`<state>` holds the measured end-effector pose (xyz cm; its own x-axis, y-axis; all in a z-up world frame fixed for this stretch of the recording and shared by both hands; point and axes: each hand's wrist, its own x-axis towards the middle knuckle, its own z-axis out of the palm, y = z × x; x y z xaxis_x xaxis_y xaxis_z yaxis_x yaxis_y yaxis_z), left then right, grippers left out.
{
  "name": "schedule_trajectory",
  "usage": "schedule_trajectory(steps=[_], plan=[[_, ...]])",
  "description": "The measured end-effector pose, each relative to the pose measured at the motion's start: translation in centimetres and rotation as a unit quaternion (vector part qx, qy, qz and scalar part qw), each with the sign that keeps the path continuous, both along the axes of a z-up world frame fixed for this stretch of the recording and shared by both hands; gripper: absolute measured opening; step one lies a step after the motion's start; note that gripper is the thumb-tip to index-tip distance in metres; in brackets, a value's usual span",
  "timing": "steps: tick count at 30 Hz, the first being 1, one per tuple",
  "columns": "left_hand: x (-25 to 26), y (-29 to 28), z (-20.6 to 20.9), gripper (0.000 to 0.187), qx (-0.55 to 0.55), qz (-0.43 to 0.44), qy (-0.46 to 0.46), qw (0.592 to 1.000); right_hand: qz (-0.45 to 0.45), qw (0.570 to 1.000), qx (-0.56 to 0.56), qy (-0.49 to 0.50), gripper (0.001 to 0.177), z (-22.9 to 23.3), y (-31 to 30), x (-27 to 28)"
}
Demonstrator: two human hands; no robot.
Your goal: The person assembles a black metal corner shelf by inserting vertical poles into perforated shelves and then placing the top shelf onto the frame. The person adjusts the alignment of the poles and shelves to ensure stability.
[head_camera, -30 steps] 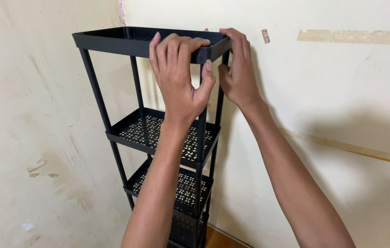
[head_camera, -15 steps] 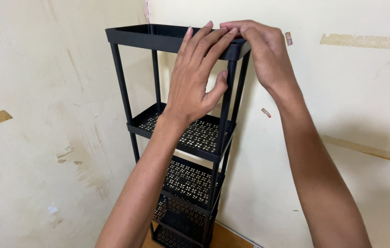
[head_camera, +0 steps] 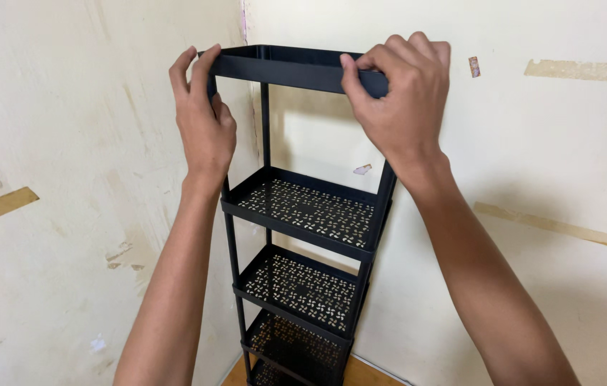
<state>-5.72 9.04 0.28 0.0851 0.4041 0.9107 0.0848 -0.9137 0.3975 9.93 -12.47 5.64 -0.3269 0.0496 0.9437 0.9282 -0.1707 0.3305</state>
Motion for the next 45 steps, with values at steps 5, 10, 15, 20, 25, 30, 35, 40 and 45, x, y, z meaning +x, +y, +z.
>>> schedule_trajectory(steps=[5, 10, 15, 20, 25, 30, 35, 40, 45], plan=[[-0.6, 0.8, -0.7, 0.057, 0.003, -0.121, -0.075, 0.99, -0.012, 1.0, -0.003, -0.008, 0.028, -0.3, -0.7, 2.6], [-1.5, -1.1, -0.8, 0.05, 0.006, -0.167, -0.099, 0.981, -0.074, 0.997, 0.012, -0.035, 0.022, -0.5, -2.0, 4.3], [-2.7, -4.9, -0.6, 0.049, -0.004, -0.226, -0.108, 0.968, -0.102, 0.995, -0.005, 0.016, 0.015, -0.7, -3.0, 5.3], [-3.0, -8.6, -0.2, 0.052, 0.022, -0.223, -0.099, 0.97, -0.01, 0.995, -0.095, 0.032, 0.014, -0.6, -2.4, 3.1], [-3.9, -10.2, -0.5, 0.042, 0.037, -0.224, -0.067, 0.972, 0.122, 0.975, -0.183, 0.032, 0.027, 0.0, -0.9, -2.1], [-4.9, -8.1, 0.2, 0.034, 0.078, -0.17, -0.06, 0.981, 0.171, 0.965, -0.2, -0.01, 0.027, 0.6, -0.5, -5.8], [-4.2, -4.2, 1.8, 0.064, 0.14, -0.141, -0.063, 0.978, 0.128, 0.977, -0.167, 0.017, 0.033, 0.0, -0.9, -6.6], [-2.6, -3.2, 1.6, 0.067, 0.087, -0.238, 0.007, 0.967, 0.17, 0.981, -0.092, 0.015, 0.042, -1.0, -1.8, -6.1], [0.1, -5.1, 0.9, 0.071, 0.097, -0.29, -0.052, 0.951, 0.217, 0.97, -0.085, 0.067, 0.04, -2.2, -3.2, -5.6]])
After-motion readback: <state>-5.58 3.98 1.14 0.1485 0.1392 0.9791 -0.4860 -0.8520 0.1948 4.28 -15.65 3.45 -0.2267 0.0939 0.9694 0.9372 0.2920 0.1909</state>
